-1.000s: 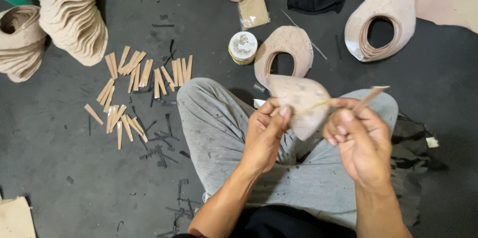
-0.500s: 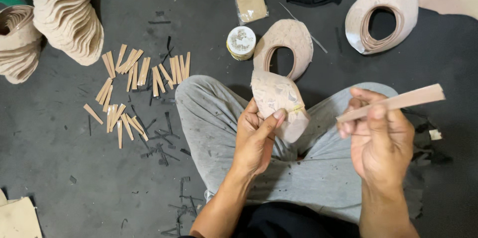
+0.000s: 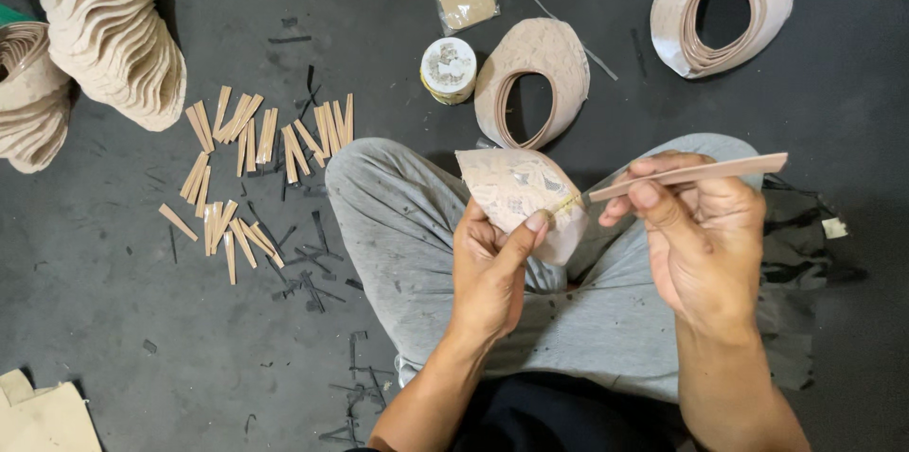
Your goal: The person sits on the floor assembling a lace shoe upper. They apply glue to the edge of the toe cap, fold the lace fabric over the stiffener, press the seam, and secure the folded edge with wooden clothespins, repositioning the upper and using a flat wooden stick to smooth and press the glued edge.
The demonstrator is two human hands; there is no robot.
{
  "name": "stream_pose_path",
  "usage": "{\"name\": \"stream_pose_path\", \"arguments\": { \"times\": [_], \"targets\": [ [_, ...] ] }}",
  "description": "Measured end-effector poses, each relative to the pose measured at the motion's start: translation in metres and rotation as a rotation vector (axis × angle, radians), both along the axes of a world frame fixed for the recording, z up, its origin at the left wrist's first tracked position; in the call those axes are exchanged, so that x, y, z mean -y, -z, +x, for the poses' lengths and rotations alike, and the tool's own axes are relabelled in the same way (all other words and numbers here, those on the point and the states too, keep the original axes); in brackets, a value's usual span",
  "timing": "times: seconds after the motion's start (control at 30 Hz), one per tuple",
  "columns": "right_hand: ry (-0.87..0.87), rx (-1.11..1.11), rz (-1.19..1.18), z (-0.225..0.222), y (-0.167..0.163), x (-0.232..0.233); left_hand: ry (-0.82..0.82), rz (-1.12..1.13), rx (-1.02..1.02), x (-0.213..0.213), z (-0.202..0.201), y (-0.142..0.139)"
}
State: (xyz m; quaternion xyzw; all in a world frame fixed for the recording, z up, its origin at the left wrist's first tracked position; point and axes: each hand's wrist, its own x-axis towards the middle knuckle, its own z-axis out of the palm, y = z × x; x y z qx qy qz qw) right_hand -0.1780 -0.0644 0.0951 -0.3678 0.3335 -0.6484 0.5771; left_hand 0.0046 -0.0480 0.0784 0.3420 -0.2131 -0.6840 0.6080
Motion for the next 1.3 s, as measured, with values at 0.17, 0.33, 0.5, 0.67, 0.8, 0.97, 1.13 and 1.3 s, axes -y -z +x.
{"name": "stream_pose_path", "arguments": {
  "times": [0.17, 0.33, 0.5, 0.67, 0.8, 0.97, 1.13, 1.3],
  "targets": [
    [-0.002, -0.052, -0.002, 0.003, -0.008, 0.007, 0.004, 0.031, -0.024, 0.001, -0.001, -0.003],
    [0.032, -0.096, 0.019, 0.009, -0.013, 0.008, 0.013, 0.038, -0.07, 0.002, -0.001, -0.004],
    [0.005, -0.181, 0.051, 0.012, -0.01, 0.01, 0.011, 0.045, -0.08, 0.001, -0.001, 0.0],
    [-0.015, -0.175, 0.075, 0.015, -0.008, 0.011, -0.025, -0.001, -0.031, -0.003, -0.003, 0.003],
    [-0.026, -0.169, 0.097, 0.019, -0.009, 0.012, -0.042, -0.008, -0.019, -0.004, -0.003, 0.003],
    [-0.035, -0.207, 0.113, 0.02, -0.01, 0.012, -0.056, -0.011, 0.006, -0.005, -0.003, 0.003],
    [-0.038, -0.245, 0.117, 0.02, -0.011, 0.013, -0.054, -0.007, 0.007, -0.004, -0.003, 0.003],
    [-0.041, -0.257, 0.114, 0.022, -0.012, 0.014, -0.053, -0.006, -0.001, -0.004, -0.002, 0.004]
  ]
}}
